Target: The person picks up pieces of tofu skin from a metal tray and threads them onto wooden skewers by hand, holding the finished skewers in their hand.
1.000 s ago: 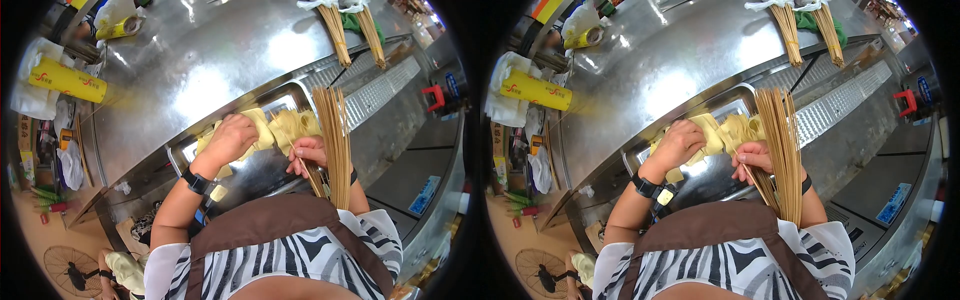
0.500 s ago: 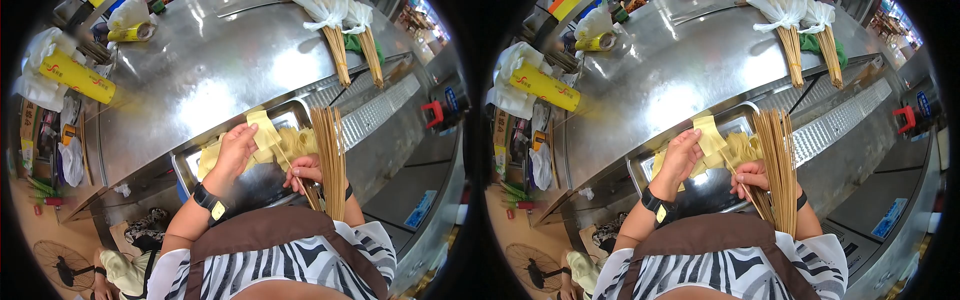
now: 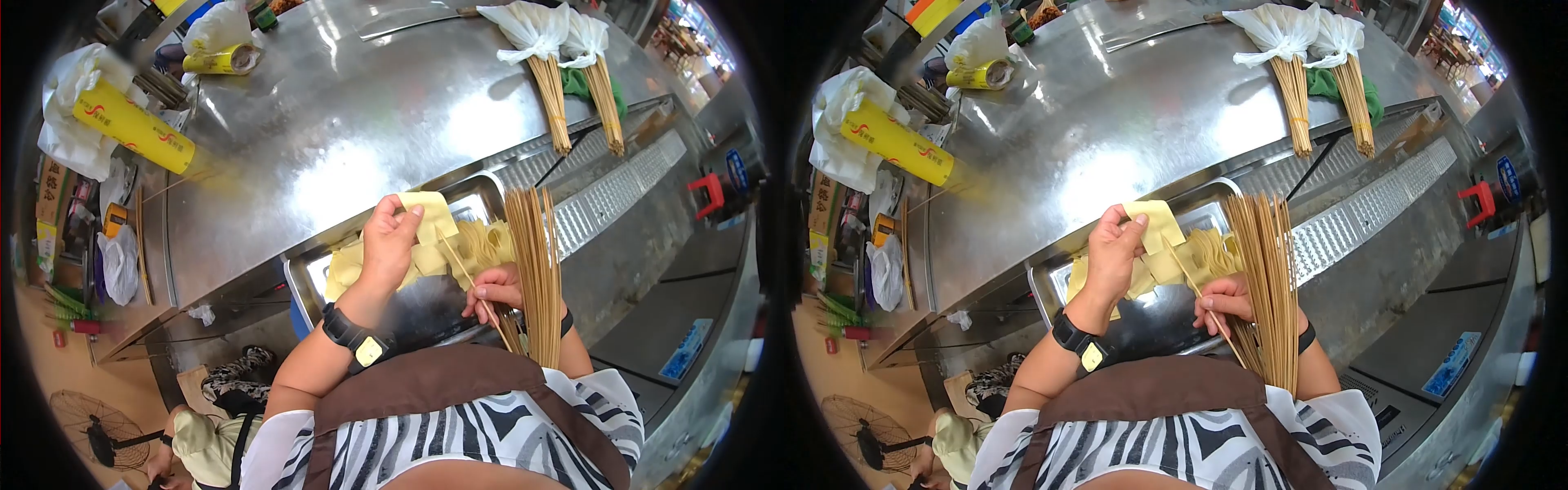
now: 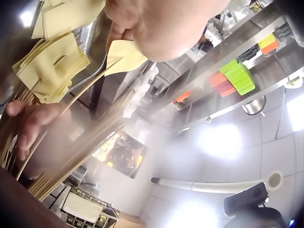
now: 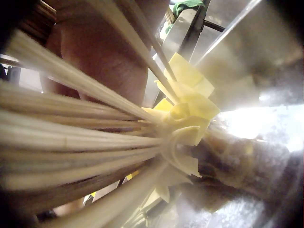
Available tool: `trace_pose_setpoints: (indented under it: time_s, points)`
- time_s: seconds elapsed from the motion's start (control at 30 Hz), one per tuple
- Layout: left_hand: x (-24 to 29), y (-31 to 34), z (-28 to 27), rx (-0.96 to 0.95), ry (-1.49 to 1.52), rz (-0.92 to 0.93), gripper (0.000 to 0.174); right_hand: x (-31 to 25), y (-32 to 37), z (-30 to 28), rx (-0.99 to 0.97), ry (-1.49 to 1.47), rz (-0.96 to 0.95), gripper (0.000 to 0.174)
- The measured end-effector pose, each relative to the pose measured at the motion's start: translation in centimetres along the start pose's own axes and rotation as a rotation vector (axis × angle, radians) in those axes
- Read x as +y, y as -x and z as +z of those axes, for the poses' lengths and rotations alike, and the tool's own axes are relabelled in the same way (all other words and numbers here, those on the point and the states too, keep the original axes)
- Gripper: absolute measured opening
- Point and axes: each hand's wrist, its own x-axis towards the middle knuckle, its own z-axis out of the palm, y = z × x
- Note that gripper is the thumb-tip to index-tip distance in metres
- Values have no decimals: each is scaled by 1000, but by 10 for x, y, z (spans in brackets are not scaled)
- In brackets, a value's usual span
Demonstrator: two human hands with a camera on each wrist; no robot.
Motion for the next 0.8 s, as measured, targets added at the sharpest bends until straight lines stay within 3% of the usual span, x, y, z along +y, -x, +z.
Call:
trace_pose_setpoints:
  time_s: [0.27, 0.37, 0.47, 0.57, 0.67, 0.73, 0.8]
  points:
    - [-15, 20, -2, -131, -167, 88, 21, 0, -2, 0, 0, -12, 1, 27]
    - [-17, 23, 8, -108, -80, 170, 24, 3, -2, 0, -7, -2, 6, 27]
    - [-11, 19, 19, 50, 98, 188, 34, 2, -3, 1, -5, -11, 18, 26]
    - [-8, 17, 18, 95, 54, 178, 43, 2, -2, 2, 16, -20, 24, 25]
    - [-14, 15, 4, 8, -7, 100, 43, 1, -1, 2, 27, -38, 26, 25]
    - [-18, 16, -4, -21, -78, -55, 35, 0, -1, 3, 27, -44, 33, 24]
    - [-19, 18, -1, 9, -38, -69, 33, -2, -1, 3, 25, -33, 33, 25]
